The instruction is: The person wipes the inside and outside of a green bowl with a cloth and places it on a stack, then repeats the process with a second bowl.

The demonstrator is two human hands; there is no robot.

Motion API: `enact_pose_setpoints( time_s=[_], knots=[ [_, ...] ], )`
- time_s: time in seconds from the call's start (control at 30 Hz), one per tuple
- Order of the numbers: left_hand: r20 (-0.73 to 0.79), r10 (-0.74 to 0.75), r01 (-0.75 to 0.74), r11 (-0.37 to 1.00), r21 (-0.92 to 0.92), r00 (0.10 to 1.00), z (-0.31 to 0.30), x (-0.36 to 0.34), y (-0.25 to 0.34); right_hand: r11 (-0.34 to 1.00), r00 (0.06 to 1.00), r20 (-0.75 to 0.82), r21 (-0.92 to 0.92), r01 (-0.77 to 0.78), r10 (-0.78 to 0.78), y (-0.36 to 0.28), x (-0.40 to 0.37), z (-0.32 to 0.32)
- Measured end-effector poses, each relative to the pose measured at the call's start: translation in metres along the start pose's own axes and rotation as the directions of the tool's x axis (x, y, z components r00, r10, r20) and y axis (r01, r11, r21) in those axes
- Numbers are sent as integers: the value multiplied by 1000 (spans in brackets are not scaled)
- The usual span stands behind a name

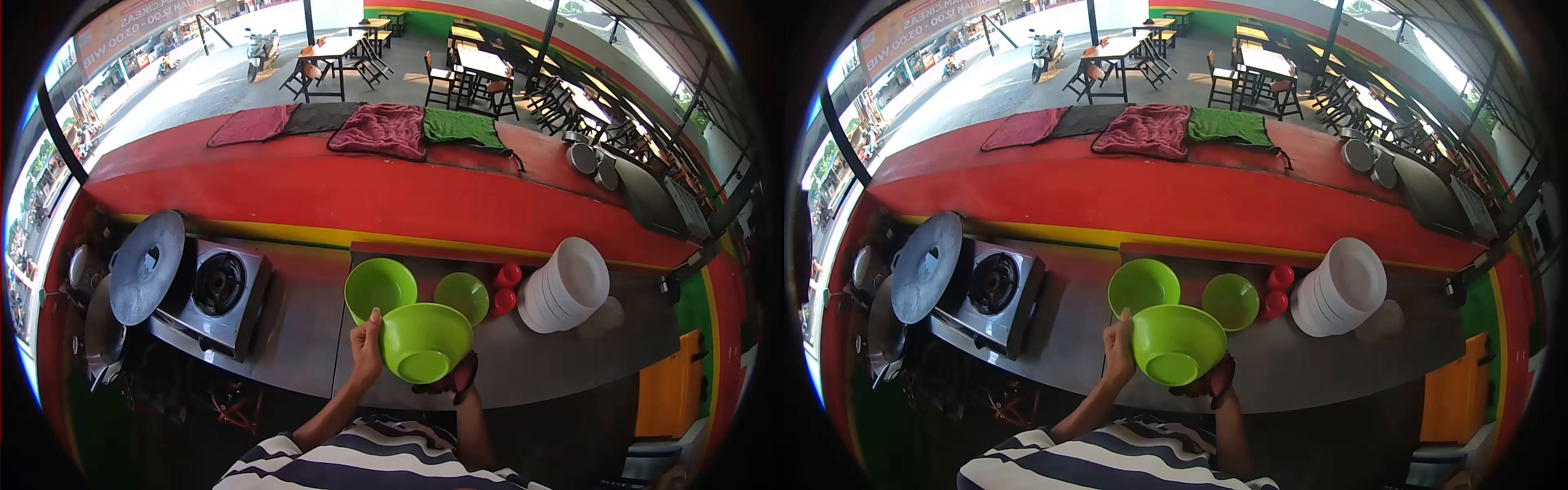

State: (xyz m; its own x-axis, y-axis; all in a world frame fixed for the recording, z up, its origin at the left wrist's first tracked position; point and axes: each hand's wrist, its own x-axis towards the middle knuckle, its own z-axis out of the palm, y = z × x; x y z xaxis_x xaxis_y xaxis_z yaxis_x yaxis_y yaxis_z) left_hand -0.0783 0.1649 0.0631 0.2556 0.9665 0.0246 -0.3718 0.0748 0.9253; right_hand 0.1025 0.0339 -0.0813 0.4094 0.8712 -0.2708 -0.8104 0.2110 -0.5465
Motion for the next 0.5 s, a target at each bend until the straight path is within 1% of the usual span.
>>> enact_pose_setpoints(
  time_s=[0.07, 0.13, 0.17, 0.2, 0.23, 0.27, 0.3, 0.33, 0.37, 0.4, 0.43, 0.47, 0.5],
  knots=[
    [-3, 36, -36, 999, 15, 999, -10, 14, 4, 996, 997, -34, -64, -64, 62, -5, -5, 23],
    [-4, 73, -73, 997, 6, 997, -17, 29, 10, 977, 997, -72, -211, -42, 27, -7, -10, 46],
    [-20, 99, -100, 994, -38, 995, -22, 33, 8, 944, 995, -91, -329, 7, -39, -2, -14, 58],
    [-34, 128, -130, 988, -81, 991, -25, 39, 6, 874, 993, -16, -477, 94, -116, -2, -13, 60],
    [-44, 158, -162, 980, -117, 986, -28, 46, 7, 774, 980, 59, -605, 187, -191, -2, -12, 63],
    [-85, 155, -162, 983, -90, 984, -32, 49, 8, 615, 945, 225, -717, 327, -239, 0, -11, 58],
    [-67, 178, -185, 977, -109, 982, -36, 52, 7, 807, 968, 209, -543, 232, -137, 3, -8, 52],
    [-47, 200, -205, 971, -127, 979, -40, 54, 4, 945, 981, 190, -314, 93, -33, 7, -5, 46],
    [-28, 217, -219, 965, -144, 976, -44, 57, 1, 995, 983, 170, -87, -57, 71, 10, -2, 40],
    [-29, 224, -226, 966, -129, 974, -45, 59, -3, 984, 998, -48, -177, -36, 28, 16, -17, 68],
    [50, 257, -250, 961, -122, 965, -44, 61, -2, 976, 990, -133, -203, -75, 48, 14, -26, 85],
    [132, 283, -269, 956, -115, 950, -43, 62, 3, 968, 974, -218, -221, -118, 69, 13, -35, 103],
    [221, 301, -283, 953, -108, 928, -43, 64, 10, 966, 972, -169, -169, -194, 165, 7, -37, 118]
  ],
)
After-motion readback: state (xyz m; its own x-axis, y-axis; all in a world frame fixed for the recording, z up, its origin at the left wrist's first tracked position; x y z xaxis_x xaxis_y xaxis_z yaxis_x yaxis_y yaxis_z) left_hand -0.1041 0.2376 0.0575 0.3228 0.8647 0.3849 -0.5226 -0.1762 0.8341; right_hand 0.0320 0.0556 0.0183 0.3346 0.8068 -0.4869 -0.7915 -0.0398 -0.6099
